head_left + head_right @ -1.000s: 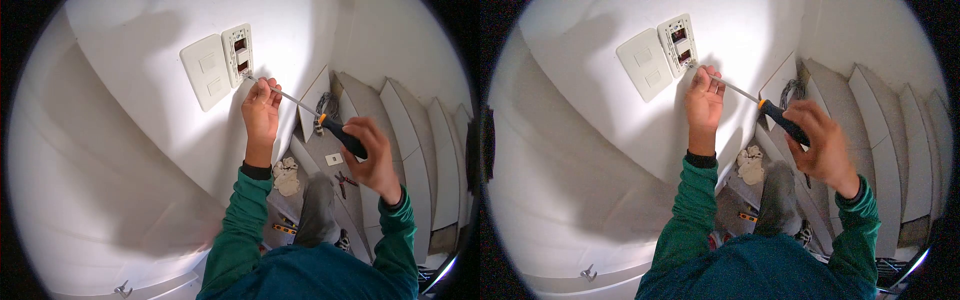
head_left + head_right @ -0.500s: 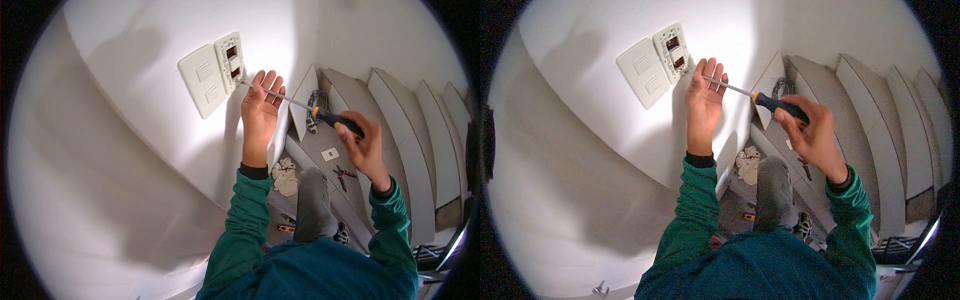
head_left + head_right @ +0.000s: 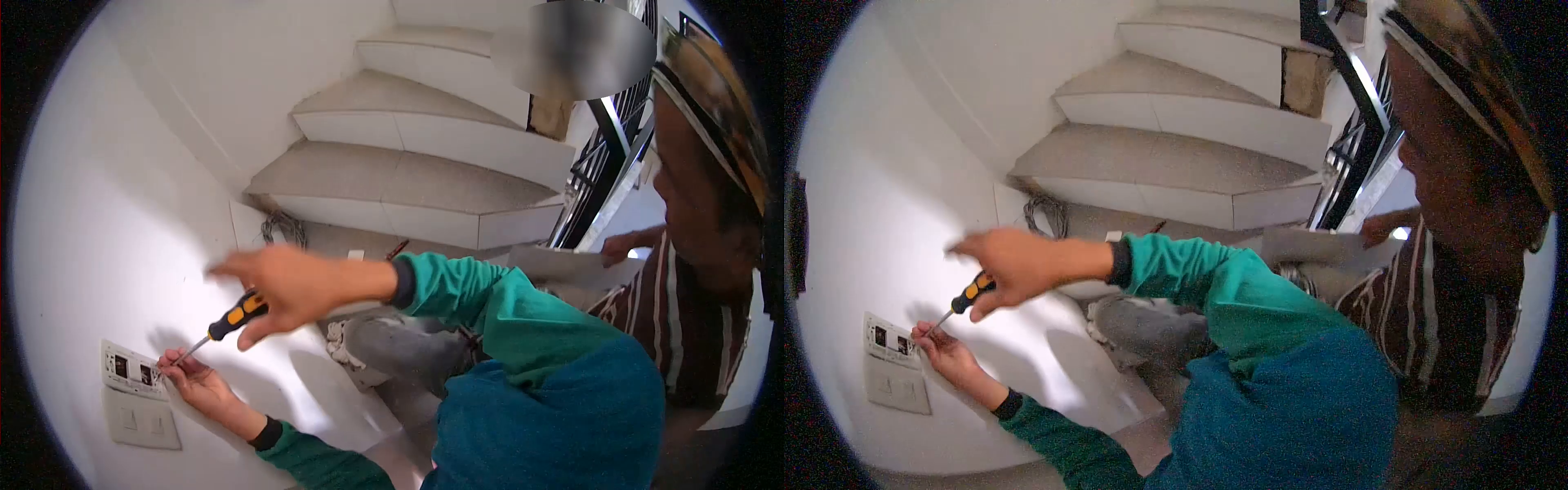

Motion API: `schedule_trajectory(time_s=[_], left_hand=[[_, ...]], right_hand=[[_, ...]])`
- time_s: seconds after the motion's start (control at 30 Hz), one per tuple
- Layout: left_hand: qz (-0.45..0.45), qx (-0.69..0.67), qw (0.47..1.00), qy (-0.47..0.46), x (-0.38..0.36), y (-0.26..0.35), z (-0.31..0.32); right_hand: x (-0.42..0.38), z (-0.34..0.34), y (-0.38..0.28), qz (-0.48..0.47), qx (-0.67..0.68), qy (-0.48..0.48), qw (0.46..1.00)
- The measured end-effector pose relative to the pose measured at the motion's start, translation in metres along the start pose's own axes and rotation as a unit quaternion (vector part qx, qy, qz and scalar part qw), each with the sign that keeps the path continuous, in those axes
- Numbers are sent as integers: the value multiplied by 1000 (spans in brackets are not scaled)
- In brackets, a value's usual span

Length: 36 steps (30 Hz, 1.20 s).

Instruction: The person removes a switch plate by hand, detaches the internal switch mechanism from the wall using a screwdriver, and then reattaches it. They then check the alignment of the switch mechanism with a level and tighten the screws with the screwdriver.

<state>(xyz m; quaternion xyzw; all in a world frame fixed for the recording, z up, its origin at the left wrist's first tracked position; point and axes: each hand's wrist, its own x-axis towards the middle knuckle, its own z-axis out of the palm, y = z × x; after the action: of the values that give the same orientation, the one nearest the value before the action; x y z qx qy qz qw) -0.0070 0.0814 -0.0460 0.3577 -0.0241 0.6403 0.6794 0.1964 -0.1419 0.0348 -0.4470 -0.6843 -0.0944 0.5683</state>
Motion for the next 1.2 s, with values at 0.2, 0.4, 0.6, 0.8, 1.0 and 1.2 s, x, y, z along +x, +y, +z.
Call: schedule_trajectory(time_s=[0.2, 0.4, 0.6, 0.8, 1.0, 1.2], left_hand=[[3, -22, 1000, -12, -10, 17, 7], [-3, 1, 999, -50, -13, 20, 13], [-30, -22, 999, -33, -14, 20, 9], [-36, -26, 998, 37, -24, 13, 16], [-48, -71, 996, 29, -27, 9, 19], [-55, -102, 993, 5, -27, 4, 14]], right_hand=[[-14, -72, 24, -82, 741, -80, 661], [-39, -11, -26, 29, 134, 89, 987], [-40, 18, -38, -30, 23, 21, 999], [-36, 28, -41, -11, 1, -4, 1000], [-32, 31, -39, -11, 17, 3, 1000], [-28, 28, -43, -21, -11, 1, 1000]])
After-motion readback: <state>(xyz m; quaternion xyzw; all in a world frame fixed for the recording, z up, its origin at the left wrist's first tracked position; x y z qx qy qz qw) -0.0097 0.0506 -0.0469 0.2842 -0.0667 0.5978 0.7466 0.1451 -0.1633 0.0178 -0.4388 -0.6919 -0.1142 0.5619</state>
